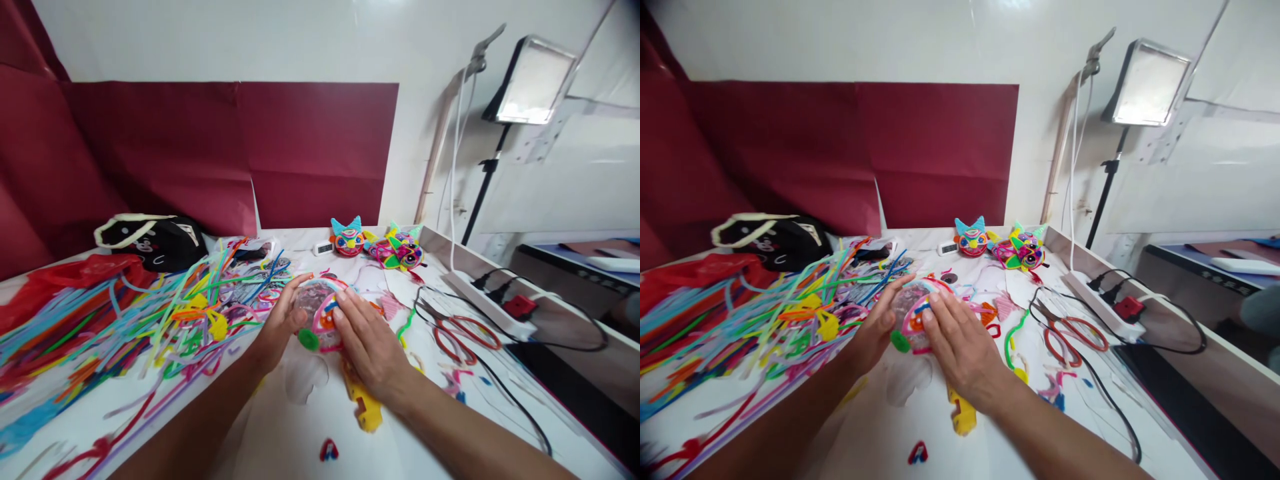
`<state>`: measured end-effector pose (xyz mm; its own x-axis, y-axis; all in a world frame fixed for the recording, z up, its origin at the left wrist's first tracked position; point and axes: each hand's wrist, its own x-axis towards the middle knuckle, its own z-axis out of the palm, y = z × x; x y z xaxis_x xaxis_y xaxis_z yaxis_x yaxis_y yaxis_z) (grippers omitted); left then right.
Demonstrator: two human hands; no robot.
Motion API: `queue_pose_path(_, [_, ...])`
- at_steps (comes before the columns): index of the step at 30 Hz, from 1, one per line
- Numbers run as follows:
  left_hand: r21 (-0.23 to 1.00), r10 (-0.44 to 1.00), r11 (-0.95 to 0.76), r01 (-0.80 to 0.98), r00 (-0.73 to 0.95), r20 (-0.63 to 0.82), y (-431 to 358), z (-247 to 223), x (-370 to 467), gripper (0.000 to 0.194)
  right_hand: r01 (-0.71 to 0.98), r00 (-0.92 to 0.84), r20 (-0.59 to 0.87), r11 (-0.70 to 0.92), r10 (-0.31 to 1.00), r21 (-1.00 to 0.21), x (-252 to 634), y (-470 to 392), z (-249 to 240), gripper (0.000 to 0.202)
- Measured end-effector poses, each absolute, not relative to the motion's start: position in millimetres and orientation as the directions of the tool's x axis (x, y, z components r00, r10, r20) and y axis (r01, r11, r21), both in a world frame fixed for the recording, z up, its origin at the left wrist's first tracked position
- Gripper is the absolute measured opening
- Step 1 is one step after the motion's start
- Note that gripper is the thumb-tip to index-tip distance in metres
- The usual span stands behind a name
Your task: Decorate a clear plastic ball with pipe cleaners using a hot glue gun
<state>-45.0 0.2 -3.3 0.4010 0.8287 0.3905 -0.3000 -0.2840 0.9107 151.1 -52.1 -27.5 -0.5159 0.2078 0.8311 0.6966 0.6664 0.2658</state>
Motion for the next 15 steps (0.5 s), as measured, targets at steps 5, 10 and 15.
queue_pose_path(5, [0.907, 0.776, -0.398, -0.14, 0.476, 0.414, 1.4, 4.7, -54.5, 0.091, 0.703, -0.552, 0.811, 0.632, 0.193, 0.328, 151.1, -54.1, -25.6, 0.044])
queue_pose_path(10, [0.914, 0.759, -0.401, -0.055, 0.539, 0.365, -2.0, 16.4, -55.9, 0.105, 0.716, -0.549, 0.811, 0.615, 0.201, 0.332, 151.2, -54.1, -25.4, 0.042])
queue_pose_path(15, [0.915, 0.761, -0.402, 0.034, 0.568, 0.314, -6.7, 29.7, -48.0, 0.104, 0.732, -0.529, 0.819, 0.607, 0.223, 0.308, 151.2, -52.5, -26.1, 0.043])
